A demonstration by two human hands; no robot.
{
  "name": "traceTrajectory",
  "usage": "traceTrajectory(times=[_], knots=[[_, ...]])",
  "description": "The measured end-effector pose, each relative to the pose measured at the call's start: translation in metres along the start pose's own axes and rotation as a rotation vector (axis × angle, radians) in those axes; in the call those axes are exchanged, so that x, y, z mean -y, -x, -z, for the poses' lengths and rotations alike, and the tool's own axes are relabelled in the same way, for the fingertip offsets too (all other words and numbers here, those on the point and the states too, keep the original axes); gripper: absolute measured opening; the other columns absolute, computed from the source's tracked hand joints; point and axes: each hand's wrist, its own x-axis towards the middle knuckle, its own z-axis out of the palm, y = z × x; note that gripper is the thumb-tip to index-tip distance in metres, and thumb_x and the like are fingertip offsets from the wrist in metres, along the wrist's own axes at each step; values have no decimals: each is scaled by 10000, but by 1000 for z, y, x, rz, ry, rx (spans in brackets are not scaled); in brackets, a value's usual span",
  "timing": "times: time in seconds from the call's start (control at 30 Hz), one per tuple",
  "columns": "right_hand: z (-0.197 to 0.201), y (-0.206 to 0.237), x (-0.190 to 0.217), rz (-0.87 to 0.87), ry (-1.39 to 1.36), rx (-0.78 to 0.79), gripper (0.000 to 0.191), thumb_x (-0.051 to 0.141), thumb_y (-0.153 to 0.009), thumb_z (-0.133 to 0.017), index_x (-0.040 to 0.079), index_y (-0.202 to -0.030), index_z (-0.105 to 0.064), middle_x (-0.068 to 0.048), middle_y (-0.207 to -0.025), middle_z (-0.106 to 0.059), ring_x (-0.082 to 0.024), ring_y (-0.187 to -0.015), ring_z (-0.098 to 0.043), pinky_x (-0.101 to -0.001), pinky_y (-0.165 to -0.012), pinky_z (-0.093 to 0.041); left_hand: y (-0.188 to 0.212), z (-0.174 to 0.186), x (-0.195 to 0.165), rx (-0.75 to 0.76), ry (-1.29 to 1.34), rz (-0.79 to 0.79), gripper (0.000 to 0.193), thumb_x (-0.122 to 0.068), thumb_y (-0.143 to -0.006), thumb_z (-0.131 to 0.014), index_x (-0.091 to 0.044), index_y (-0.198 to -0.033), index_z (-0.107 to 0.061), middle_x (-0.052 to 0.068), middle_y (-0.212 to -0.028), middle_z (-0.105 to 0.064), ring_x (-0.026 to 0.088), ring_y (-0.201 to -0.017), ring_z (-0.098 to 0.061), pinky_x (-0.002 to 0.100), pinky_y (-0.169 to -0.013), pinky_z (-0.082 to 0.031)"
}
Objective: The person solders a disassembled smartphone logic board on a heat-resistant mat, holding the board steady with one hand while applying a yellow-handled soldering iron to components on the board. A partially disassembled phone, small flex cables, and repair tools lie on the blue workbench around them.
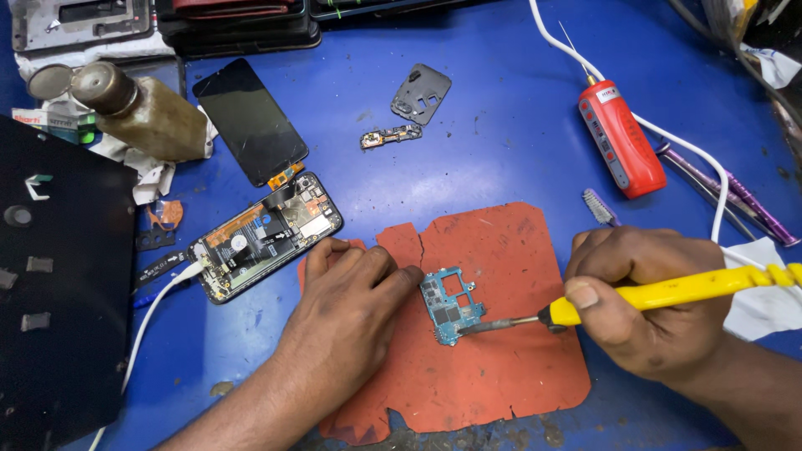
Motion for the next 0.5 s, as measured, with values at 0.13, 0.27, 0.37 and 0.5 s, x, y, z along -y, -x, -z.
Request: traceTrajectory(times=[0.13,0.27,0.37,0.5], knots=[[0,0,0,11,21,-3,177,93,-944,-634,35,-791,-566,-26,-665,-634,-130,-589,-598,-280,-549,-502,0,1,-1,5,-5,1,409,61,-706,-650,-62,-1088,-725,68,-865,-564,240,-871,-601,484,-1031,-375],[-2,0,0,32,21,13,170,84,-950,-628,32,-803,-558,-36,-671,-647,-112,-557,-592,-278,-548,-497,0,1,0,12,-4,-4,417,59,-696,-653,-60,-1089,-722,73,-876,-567,246,-882,-601,484,-1027,-373],[-1,-1,0,49,43,10,166,83,-962,-620,31,-818,-556,-34,-679,-643,-111,-568,-597,-275,-554,-500,-1,1,-1,19,-4,-4,426,58,-685,-653,-61,-1088,-719,74,-882,-570,250,-884,-600,485,-1028,-371],[-2,-2,1,36,15,-19,188,98,-957,-632,43,-793,-557,-31,-672,-642,-112,-566,-615,-275,-545,-506,-1,2,-1,16,-6,-1,423,58,-690,-652,-64,-1090,-716,73,-884,-570,249,-884,-599,482,-1032,-370]])
